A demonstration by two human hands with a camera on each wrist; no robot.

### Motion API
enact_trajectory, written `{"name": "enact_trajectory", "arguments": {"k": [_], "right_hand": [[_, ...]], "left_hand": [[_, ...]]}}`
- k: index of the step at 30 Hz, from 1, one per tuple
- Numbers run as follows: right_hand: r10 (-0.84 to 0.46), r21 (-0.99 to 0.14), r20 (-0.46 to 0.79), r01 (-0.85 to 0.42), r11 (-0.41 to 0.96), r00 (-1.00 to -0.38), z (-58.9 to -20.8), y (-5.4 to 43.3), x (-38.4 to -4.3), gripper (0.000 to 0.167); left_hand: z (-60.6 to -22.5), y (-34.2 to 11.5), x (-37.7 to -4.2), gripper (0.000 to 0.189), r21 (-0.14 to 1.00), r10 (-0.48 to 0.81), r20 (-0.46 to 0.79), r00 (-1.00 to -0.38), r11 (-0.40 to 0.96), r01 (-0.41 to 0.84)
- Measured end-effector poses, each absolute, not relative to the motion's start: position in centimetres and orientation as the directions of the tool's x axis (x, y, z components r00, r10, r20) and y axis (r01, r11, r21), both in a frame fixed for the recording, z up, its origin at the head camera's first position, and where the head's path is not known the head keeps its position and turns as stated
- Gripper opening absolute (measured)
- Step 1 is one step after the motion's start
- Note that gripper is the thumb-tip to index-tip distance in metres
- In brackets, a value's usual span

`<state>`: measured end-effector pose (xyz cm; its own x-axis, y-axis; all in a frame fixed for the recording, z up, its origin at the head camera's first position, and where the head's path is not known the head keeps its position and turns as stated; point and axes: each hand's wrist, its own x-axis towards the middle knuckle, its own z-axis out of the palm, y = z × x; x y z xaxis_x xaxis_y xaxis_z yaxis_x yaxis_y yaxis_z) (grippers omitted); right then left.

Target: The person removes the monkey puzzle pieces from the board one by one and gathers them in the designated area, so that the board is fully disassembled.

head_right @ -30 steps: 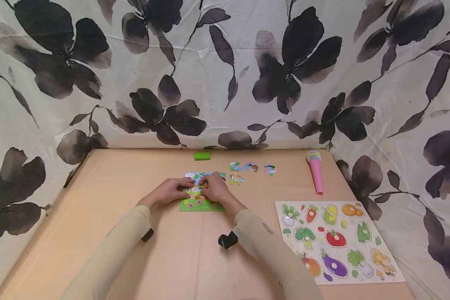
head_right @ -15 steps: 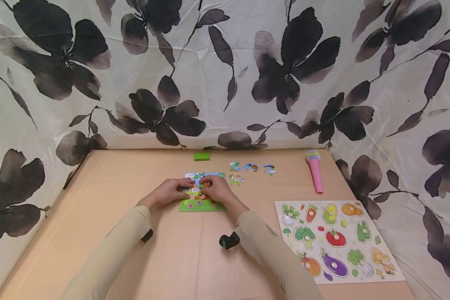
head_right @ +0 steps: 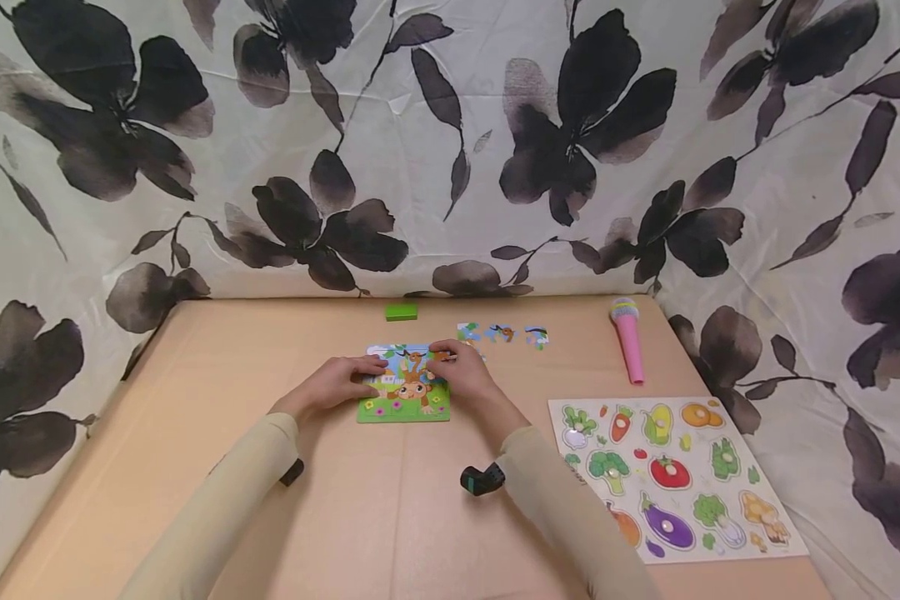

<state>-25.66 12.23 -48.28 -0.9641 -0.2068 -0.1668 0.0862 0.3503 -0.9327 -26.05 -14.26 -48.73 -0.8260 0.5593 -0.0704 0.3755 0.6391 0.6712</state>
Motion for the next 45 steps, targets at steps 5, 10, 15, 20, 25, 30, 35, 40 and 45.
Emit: {"name": "enact_trajectory", "arguments": {"k": [5,10,15,20,25,30,35,40,45], "right_hand": [[-0.169,-0.93,-0.142,0.073,0.359,-0.975,-48.2,14.3,-25.6,0.037],[-0.146,-0.932,-0.134,0.074,0.355,-0.98,-48.3,16.6,-25.5,0.036],[-0.116,-0.94,-0.125,0.081,0.33,-0.985,-48.3,18.9,-25.6,0.037],[-0.085,-0.917,-0.125,0.082,0.39,-0.989,-48.3,20.9,-26.0,0.035],[-0.102,-0.892,-0.137,0.078,0.446,-0.985,-48.2,22.1,-26.2,0.034],[-0.155,-0.87,-0.176,0.08,0.487,-0.972,-48.2,23.0,-26.1,0.034],[-0.144,-0.862,-0.193,0.098,0.498,-0.971,-48.6,23.8,-26.2,0.033],[-0.119,-0.842,-0.174,0.085,0.533,-0.978,-48.9,23.8,-26.4,0.031],[-0.103,-0.819,-0.137,0.054,0.571,-0.985,-48.8,23.4,-26.6,0.027]], "left_hand": [[-48.8,-14.4,-26.1,0.044,0.658,0.568,-0.044,-0.822,0.635,0.404],[-48.8,-14.4,-26.2,0.044,0.668,0.555,-0.074,-0.828,0.644,0.372],[-48.8,-14.2,-26.2,0.044,0.656,0.552,-0.092,-0.829,0.66,0.366],[-48.5,-14.2,-26.1,0.044,0.658,0.547,-0.105,-0.83,0.664,0.354],[-48.5,-14.2,-26.0,0.044,0.66,0.55,-0.097,-0.829,0.659,0.36],[-48.6,-14.2,-26.1,0.043,0.658,0.56,-0.082,-0.824,0.651,0.377],[-48.8,-14.2,-26.1,0.043,0.66,0.561,-0.075,-0.824,0.648,0.38],[-48.9,-14.1,-26.1,0.043,0.662,0.557,-0.078,-0.827,0.649,0.374],[-48.9,-14.1,-26.1,0.043,0.662,0.553,-0.079,-0.83,0.651,0.371]]}}
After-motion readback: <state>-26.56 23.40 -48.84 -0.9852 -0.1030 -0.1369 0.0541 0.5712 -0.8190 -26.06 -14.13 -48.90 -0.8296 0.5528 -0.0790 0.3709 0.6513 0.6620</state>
